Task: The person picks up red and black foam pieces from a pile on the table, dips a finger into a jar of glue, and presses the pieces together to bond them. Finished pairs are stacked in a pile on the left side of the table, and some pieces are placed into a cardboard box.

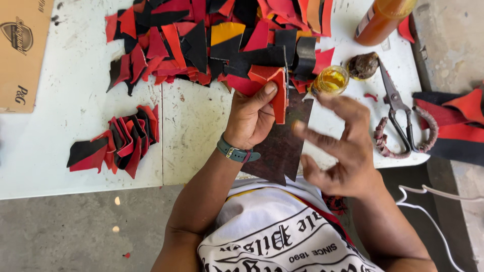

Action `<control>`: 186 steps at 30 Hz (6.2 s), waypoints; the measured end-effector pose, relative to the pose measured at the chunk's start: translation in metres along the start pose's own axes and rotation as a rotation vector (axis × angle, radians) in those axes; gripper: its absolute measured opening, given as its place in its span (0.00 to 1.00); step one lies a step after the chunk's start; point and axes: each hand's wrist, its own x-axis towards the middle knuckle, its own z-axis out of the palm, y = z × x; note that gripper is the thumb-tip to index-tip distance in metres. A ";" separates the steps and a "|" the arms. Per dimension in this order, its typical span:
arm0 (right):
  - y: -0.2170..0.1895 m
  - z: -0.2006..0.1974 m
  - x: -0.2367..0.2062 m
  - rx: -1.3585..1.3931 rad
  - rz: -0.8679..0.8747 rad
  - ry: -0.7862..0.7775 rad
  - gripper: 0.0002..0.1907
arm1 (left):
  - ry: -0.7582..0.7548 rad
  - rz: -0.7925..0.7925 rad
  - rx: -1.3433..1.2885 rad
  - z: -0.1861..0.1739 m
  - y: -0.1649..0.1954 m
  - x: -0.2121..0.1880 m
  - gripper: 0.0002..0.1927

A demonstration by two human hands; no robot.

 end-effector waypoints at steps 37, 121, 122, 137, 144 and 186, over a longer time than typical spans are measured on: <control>-0.012 0.027 -0.009 -0.152 -0.115 0.070 0.22 | 0.066 0.011 0.032 0.003 0.012 -0.014 0.15; 0.077 0.057 -0.054 0.469 0.493 0.153 0.39 | 0.473 0.268 0.627 -0.065 0.106 0.155 0.22; 0.079 0.055 -0.053 0.484 0.507 0.148 0.40 | 0.513 0.253 0.654 -0.063 0.100 0.173 0.27; 0.104 0.033 -0.038 0.320 0.482 0.104 0.40 | 0.625 0.176 0.818 -0.066 0.055 0.256 0.40; 0.104 0.024 -0.041 0.250 0.426 0.097 0.37 | 0.843 0.048 1.358 -0.044 0.034 0.256 0.41; 0.008 0.162 -0.033 0.568 0.518 -0.106 0.28 | 0.896 0.425 1.861 -0.115 0.331 -0.240 0.07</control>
